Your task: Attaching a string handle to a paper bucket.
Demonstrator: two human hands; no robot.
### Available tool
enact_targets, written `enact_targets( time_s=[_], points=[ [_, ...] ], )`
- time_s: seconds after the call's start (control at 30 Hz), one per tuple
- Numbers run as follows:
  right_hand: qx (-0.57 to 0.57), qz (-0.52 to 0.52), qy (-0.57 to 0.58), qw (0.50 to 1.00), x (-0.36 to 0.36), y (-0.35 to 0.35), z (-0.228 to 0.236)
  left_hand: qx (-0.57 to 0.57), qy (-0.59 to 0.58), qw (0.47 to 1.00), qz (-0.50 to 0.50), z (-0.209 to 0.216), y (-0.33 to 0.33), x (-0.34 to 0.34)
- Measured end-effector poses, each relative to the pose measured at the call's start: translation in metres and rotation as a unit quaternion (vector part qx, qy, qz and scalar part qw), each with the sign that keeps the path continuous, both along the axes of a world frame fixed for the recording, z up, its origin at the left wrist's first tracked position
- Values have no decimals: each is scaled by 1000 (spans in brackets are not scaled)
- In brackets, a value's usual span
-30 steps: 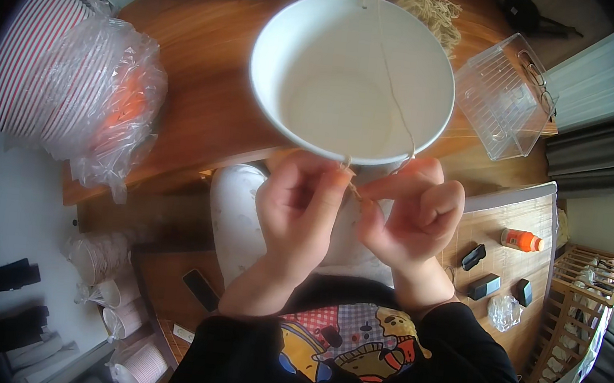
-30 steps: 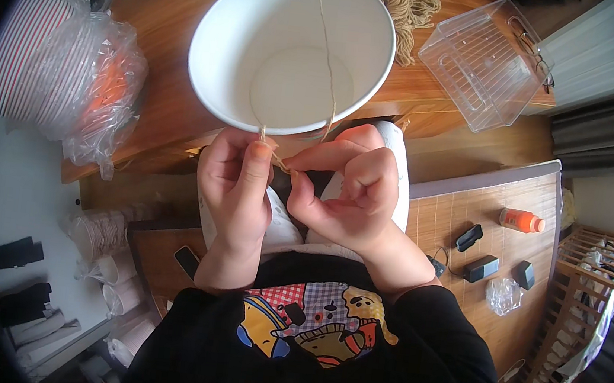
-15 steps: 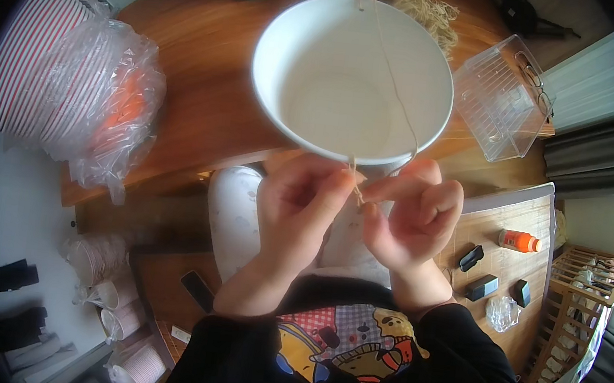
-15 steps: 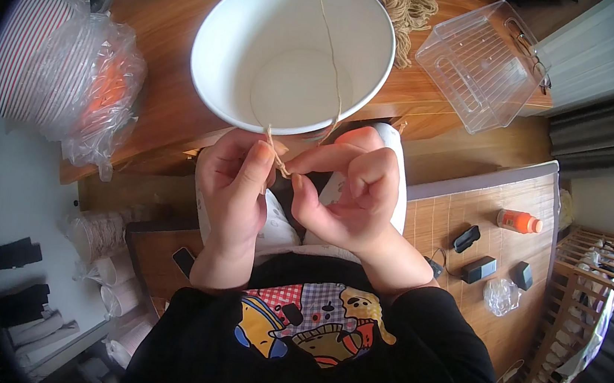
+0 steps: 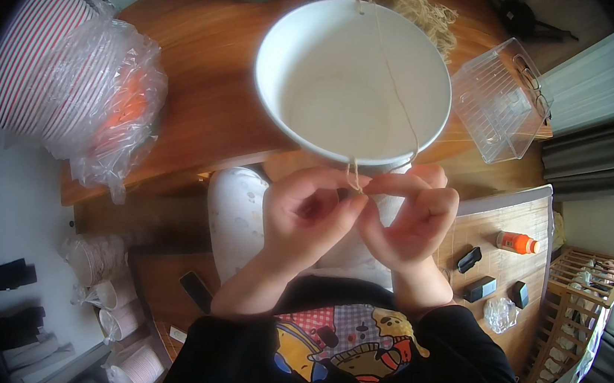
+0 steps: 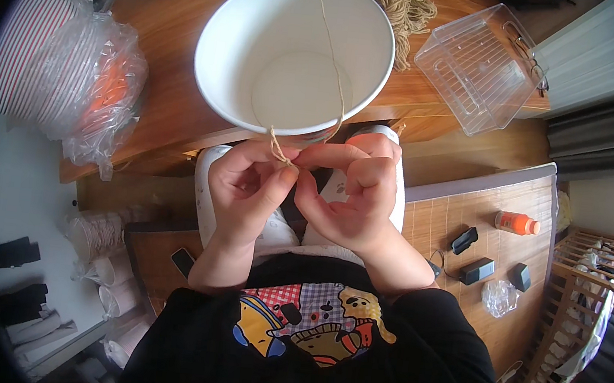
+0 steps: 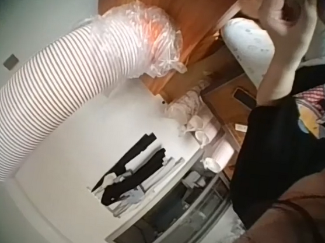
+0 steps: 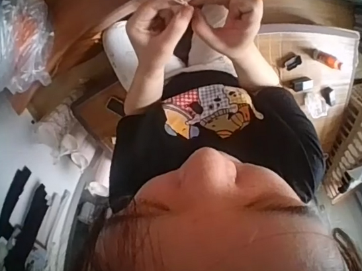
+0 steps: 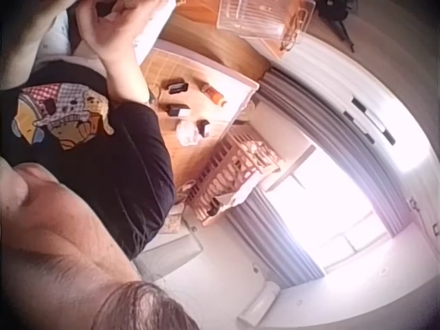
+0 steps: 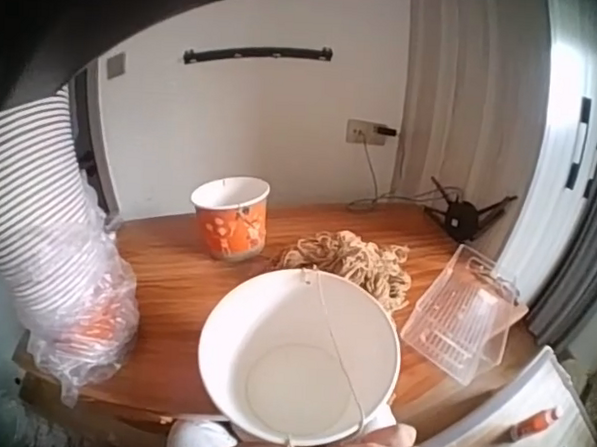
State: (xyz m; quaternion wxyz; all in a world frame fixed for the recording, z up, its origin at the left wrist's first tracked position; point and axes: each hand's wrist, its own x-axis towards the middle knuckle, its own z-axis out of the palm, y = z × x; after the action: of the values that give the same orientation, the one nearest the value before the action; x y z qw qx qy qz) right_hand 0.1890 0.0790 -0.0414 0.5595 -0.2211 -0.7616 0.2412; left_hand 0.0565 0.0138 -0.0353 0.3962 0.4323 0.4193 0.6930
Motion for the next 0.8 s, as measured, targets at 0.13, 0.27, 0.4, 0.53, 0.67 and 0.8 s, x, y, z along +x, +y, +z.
enact_targets(
  time_s=[0.13, 0.27, 0.4, 0.53, 0.67, 0.8],
  points=[
    [-11, 33, -33, 999, 5, -2, 3, 0, 5, 1000, -4, -2, -1, -2],
    [-2, 23, -13, 1000, 3, -1, 3, -7, -7, 1000, -12, 0, -2, -2],
    [7, 11, 4, 1000, 0, -1, 5, 8, -7, 1000, -2, 0, -2, -3],
    [-8, 40, -24, 999, 5, -2, 4, 22, -3, 1000, -13, -4, -2, -6],
    [1, 35, -26, 999, 4, -2, 5, 12, 12, 1000, 1, -1, 0, -2],
    [13, 13, 7, 1000, 0, -1, 2, -17, 1, 1000, -10, -1, -1, -1]
  ],
)
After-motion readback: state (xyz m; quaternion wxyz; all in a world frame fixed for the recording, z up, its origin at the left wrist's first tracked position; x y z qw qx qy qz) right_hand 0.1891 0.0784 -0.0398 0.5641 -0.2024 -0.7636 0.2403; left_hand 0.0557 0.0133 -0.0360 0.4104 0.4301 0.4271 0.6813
